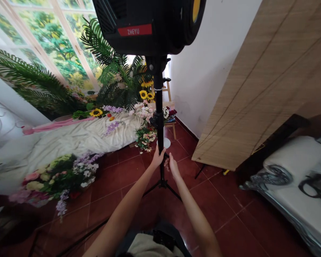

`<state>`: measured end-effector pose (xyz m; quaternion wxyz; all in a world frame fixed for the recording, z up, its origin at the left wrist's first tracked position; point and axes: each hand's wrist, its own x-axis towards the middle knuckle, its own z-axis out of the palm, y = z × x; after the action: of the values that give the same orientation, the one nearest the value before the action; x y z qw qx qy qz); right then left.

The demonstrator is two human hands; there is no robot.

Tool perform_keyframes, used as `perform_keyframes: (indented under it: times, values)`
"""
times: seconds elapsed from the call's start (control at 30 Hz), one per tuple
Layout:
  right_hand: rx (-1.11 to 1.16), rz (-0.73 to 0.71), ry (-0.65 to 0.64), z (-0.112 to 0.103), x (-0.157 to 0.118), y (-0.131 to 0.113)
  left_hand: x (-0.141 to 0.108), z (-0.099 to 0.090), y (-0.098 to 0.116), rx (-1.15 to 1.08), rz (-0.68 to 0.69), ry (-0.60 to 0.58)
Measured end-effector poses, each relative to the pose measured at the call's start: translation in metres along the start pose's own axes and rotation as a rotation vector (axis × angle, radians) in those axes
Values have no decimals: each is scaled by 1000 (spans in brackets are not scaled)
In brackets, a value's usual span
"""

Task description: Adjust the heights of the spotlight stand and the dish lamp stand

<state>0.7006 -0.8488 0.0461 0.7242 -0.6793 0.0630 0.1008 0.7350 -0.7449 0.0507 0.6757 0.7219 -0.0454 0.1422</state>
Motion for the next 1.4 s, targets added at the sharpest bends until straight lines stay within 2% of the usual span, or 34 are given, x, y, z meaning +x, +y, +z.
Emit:
perform_keyframes:
  times: [0.13,0.23,0.37,0.6,0.73,0.93,1.1,1.4]
  values:
    - [-544,-268,160,-13,-4,-3,0,-1,1,-7,5,-8]
    - [-836,-376,172,-19,-3,-7,1,0,-1,-4,24,-21]
    - [-967,-491,179,-18,2,-2,2,0,-4,-6,50,-22]
    - [-1240,-514,166,-23,19,8,2,0,-3,22,42,-16]
    - [-1215,-533,109,-28,27,10,2,2,-4,12,8,-13]
    - [-1023,-499,94,-25,37,15,3,3,-6,15,26,-14]
    - [-874,-528,59,-24,40,16,4,5,-11,19,51,-6]
    - [-674,-503,100,-21,37,17,1,9,-8,11,36,18]
